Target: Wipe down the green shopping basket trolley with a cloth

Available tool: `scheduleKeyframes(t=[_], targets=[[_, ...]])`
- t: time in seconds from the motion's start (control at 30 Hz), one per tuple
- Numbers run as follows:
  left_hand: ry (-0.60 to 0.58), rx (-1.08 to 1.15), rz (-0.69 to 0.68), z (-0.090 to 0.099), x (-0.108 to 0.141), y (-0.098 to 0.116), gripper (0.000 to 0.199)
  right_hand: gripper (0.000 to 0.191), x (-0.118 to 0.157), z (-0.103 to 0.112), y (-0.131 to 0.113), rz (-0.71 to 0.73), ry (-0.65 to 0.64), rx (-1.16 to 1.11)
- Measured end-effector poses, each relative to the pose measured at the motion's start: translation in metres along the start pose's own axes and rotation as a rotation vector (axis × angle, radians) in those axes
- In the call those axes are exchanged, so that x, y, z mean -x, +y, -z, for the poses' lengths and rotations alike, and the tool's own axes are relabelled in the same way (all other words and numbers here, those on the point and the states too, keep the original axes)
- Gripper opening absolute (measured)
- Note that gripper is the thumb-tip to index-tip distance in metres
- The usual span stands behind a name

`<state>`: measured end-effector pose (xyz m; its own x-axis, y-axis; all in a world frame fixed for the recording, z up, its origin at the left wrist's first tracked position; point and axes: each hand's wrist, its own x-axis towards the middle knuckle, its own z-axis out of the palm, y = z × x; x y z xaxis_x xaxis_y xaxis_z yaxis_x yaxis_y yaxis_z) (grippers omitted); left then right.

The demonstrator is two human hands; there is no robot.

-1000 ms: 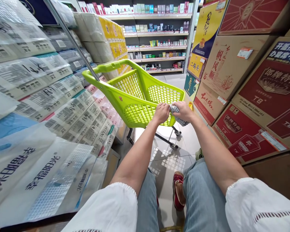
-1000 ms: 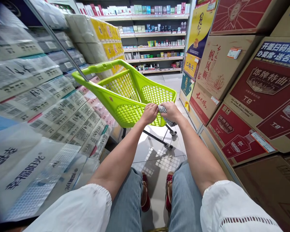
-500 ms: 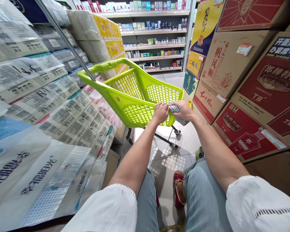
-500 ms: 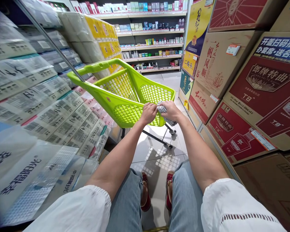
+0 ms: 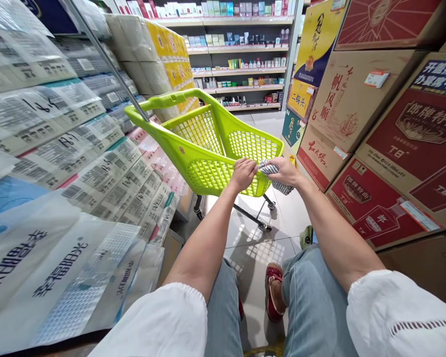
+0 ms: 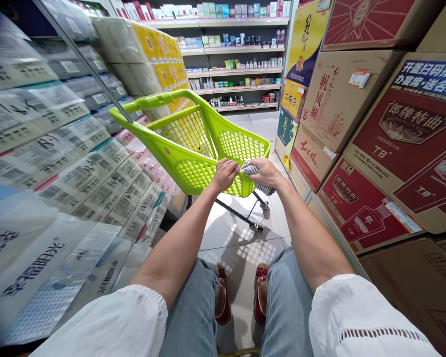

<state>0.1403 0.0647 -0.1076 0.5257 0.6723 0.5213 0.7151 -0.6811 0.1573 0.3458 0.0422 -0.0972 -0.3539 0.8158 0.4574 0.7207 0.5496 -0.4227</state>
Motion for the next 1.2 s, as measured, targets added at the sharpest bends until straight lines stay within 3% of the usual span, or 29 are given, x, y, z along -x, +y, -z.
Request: scheduleKeyframes(t=[0.37, 0.53, 0.7, 0.83, 0.93, 1.07, 1.2], targets=[[-0.050, -0.028, -0.017, 0.022, 0.017, -0.034, 0.033, 0.032, -0.011, -0.022, -0.049, 0.076, -0.041, 0.052], [-0.043, -0.085, -0.023, 0.033, 0.024, -0.029, 0.027, 0.035, -0.015, -0.031, -0.059, 0.090, -0.055, 0.025], [-0.064, -0.130, 0.056, 0.031, 0.033, -0.014, 0.024, 0.037, -0.012, -0.038, -0.064, 0.145, -0.050, 0.064], [-0.049, -0.132, 0.082, 0.026, 0.039, -0.009, 0.023, 0.037, -0.009, -0.040, -0.054, 0.174, -0.028, 0.100], [-0.038, -0.062, 0.056, 0.024, 0.040, -0.011, 0.028, 0.039, -0.005, -0.032, -0.028, 0.169, -0.026, 0.060], [-0.027, -0.010, 0.053, 0.021, 0.038, -0.012, 0.032, 0.041, -0.002, -0.020, 0.004, 0.060, 0.055, 0.012], [-0.005, -0.053, 0.062, 0.015, 0.034, -0.010, 0.033, 0.039, -0.009, -0.029, -0.020, 0.103, -0.009, 0.084]])
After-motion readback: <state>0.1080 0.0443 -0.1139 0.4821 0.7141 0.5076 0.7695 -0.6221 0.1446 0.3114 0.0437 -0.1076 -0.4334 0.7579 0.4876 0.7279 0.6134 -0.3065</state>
